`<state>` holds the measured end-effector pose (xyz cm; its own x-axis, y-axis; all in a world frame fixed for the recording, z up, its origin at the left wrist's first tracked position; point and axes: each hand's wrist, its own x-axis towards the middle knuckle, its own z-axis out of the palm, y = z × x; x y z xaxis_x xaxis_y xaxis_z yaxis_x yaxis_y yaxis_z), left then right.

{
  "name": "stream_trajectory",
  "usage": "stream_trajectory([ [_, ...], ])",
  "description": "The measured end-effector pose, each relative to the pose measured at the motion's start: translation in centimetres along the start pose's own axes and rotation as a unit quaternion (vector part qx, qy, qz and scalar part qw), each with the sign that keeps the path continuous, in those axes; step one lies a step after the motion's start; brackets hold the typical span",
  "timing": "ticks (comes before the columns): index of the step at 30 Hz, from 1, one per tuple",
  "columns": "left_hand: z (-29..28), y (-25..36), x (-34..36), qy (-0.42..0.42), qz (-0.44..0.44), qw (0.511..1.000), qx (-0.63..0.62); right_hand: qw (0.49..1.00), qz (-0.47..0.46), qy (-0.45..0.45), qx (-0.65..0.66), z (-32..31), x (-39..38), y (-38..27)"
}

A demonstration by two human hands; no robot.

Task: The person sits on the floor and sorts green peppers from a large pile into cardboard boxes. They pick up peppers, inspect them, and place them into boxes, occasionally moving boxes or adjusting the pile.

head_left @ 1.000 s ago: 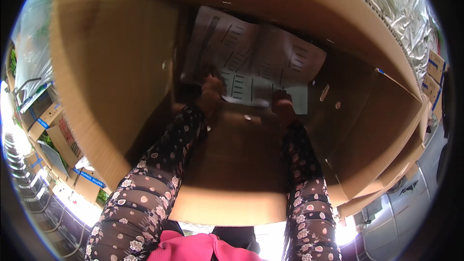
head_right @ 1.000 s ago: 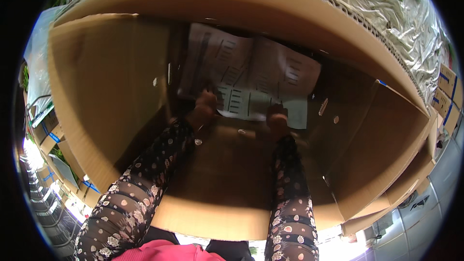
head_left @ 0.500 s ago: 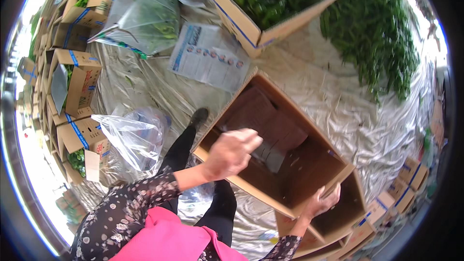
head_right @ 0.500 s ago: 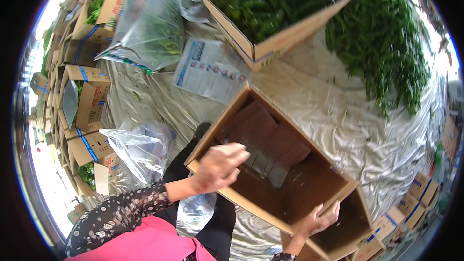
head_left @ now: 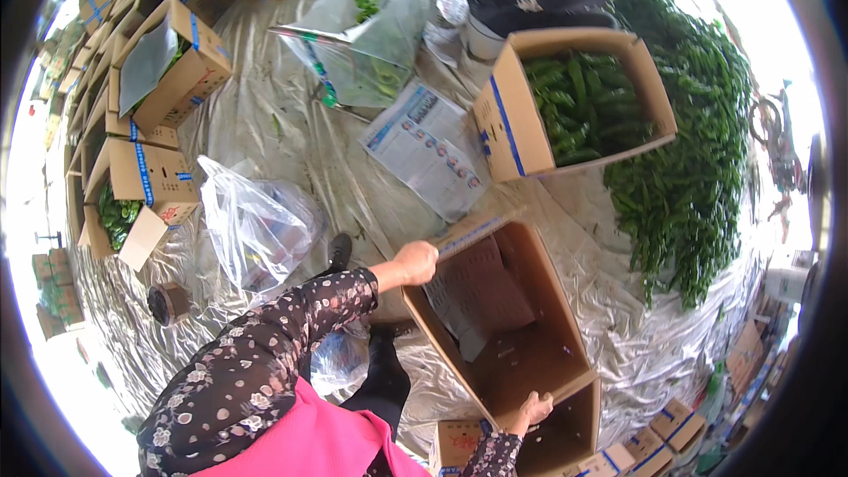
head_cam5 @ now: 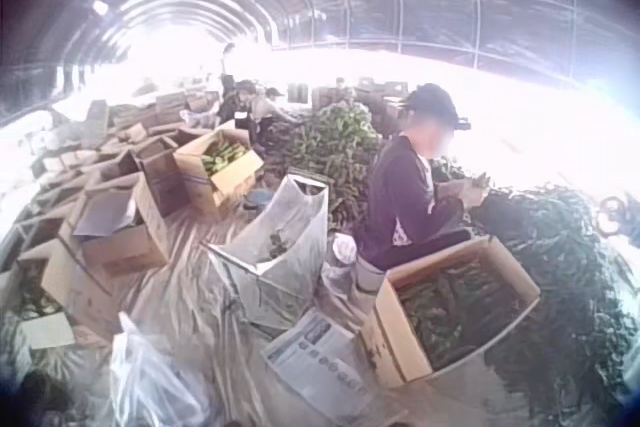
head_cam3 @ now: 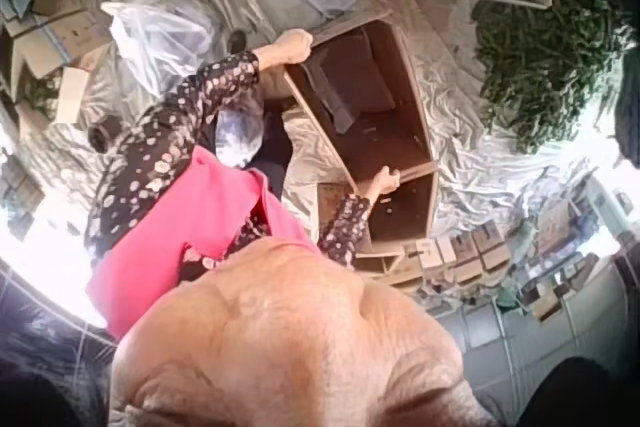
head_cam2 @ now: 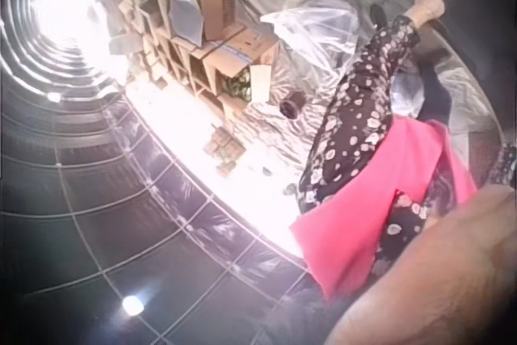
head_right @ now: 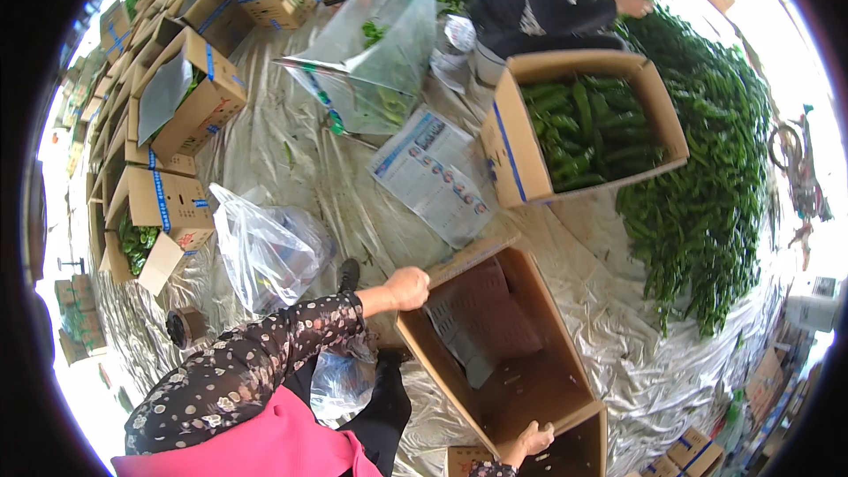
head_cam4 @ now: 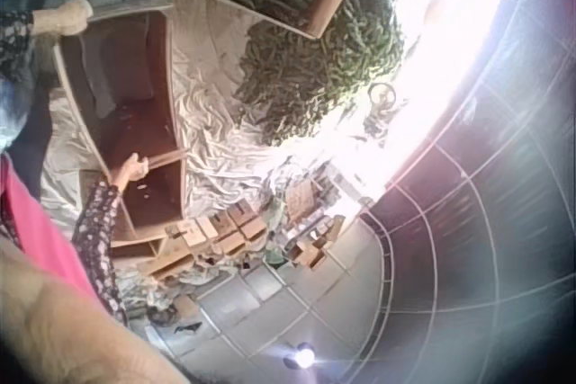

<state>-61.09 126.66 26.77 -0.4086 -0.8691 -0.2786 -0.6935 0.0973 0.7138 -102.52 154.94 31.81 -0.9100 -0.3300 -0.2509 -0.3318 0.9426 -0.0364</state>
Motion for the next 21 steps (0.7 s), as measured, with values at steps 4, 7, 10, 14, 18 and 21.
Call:
stream_trajectory([
  [4,-4.2,0.3,-3.4,-0.014,-0.015,0.999,-0.029,0.987,-0.093,0.025,0.132,1.2,-2.2,2.1],
  [7,-9.4,1.3,-6.1,-0.042,-0.052,0.997,-0.041,0.991,-0.042,-0.095,0.087,2.2,-5.8,1.1],
  [10,-17.3,3.9,-9.1,-0.057,-0.061,0.994,-0.068,0.991,-0.124,-0.040,-0.004,5.5,-10.8,-0.9],
  [14,-23.9,5.8,-13.5,-0.062,-0.106,0.985,-0.121,0.963,-0.180,-0.202,-0.004,6.8,-15.4,-6.0],
  [18,-31.7,7.3,-16.7,-0.104,-0.134,0.978,-0.123,0.903,-0.157,-0.397,0.046,6.7,-17.6,-11.2],
  [21,-39.0,8.5,-19.2,-0.061,-0.171,0.975,-0.130,0.828,-0.044,-0.548,0.112,6.7,-17.6,-14.9],
])
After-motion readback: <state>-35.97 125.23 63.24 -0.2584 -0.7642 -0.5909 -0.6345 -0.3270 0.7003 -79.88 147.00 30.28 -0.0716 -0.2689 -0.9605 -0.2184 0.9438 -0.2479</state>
